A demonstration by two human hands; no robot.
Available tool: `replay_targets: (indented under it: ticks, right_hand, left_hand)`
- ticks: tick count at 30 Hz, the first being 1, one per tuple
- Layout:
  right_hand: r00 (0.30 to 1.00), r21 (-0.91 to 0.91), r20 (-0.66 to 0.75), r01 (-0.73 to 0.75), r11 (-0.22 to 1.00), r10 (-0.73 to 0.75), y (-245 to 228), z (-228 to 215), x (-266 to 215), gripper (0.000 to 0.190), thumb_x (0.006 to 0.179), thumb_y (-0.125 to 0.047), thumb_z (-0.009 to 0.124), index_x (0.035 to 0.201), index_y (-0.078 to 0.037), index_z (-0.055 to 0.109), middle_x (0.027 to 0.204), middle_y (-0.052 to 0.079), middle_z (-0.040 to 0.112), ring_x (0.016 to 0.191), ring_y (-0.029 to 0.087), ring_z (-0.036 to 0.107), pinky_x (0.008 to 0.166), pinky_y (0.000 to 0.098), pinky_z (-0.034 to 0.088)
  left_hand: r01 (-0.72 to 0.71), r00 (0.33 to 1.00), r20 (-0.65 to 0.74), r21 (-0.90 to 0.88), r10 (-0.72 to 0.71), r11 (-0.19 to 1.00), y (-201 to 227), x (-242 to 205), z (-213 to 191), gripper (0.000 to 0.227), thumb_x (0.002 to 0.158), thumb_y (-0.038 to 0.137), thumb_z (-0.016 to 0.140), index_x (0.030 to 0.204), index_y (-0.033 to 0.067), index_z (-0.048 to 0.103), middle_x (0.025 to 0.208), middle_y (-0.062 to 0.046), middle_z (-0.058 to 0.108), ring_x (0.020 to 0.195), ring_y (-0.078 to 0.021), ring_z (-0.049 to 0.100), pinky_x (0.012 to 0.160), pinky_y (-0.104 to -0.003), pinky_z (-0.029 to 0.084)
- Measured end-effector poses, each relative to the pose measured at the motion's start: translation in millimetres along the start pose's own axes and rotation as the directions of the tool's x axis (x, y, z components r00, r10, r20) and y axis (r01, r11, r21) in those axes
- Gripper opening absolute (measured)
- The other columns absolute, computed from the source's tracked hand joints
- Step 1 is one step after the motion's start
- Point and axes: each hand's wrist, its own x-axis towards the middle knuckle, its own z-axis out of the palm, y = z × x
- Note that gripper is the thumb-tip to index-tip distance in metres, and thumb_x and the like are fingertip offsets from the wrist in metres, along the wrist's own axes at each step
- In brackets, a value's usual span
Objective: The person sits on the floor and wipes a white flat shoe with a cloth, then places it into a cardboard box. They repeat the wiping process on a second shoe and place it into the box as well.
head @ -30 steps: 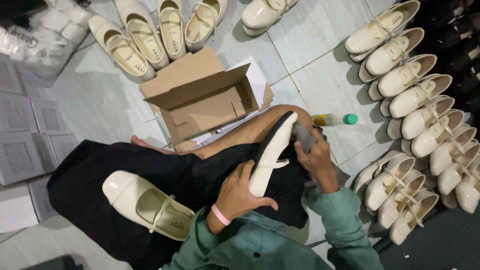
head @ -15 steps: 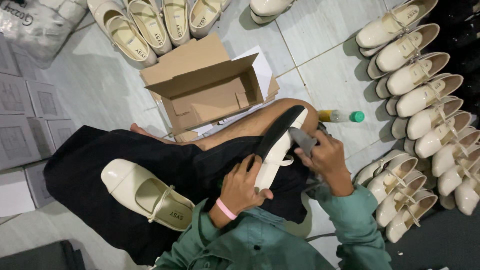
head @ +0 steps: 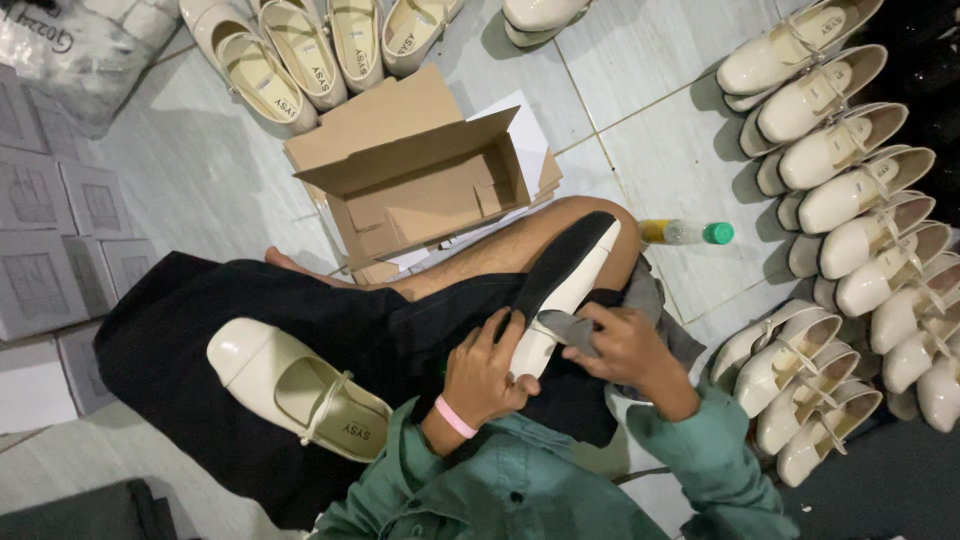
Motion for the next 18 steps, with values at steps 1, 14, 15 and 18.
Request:
replay_targets:
  ticks: [1,14,15,18]
  right_hand:
    - [0.998,-0.135,-0.005,-0.061,0.989,0.061,5,0,-6,0.033,0.079,-0.032,0.083,0.070,-0.007,0.063,0.088,0.013,0.069,0.059,0.030,0.064,0.053,0.0432,0.051]
    - [0.472,0.017,-0.714,-0.726,0.688,0.516,126,10,-59,0.071,0.092,-0.029,0.094,0.131,0.011,0.050,0.115,0.025,0.063,0.103,0.041,0.065,0.093,0.0470,0.053]
    - [0.473,0.009,-0.732,-0.713,0.702,0.490,130,16,-59,0.067,0.094,-0.025,0.093,0.133,0.009,0.050,0.119,0.023,0.063,0.107,0.038,0.065,0.096,0.0463,0.053]
    - [0.409,0.169,-0.728,-0.671,0.722,0.551,139,36,-59,0.056,0.095,-0.019,0.094,0.130,0.006,0.057,0.116,0.021,0.064,0.103,0.031,0.065,0.094,0.0416,0.055]
  left_hand:
    - [-0.001,1.000,-0.020,-0.077,0.000,0.997,-1,3,-1,0.093,0.099,0.077,0.024,0.137,-0.0017,0.056,0.128,-0.030,0.064,0.093,-0.0495,0.068,0.079,-0.052,0.057]
    - [0.126,0.986,-0.052,-0.397,-0.160,0.909,7,24,-7,0.083,0.109,0.060,0.009,0.136,-0.0044,0.054,0.125,-0.030,0.064,0.109,-0.0493,0.064,0.096,-0.050,0.052]
    - [0.139,0.985,-0.037,-0.392,-0.166,0.910,6,23,-8,0.083,0.109,0.060,0.010,0.136,-0.0049,0.053,0.125,-0.030,0.063,0.108,-0.0491,0.064,0.096,-0.049,0.052]
    - [0.122,0.989,-0.028,-0.408,-0.146,0.905,4,18,-9,0.086,0.107,0.061,0.006,0.139,-0.0051,0.052,0.125,-0.029,0.063,0.111,-0.0486,0.063,0.099,-0.048,0.051]
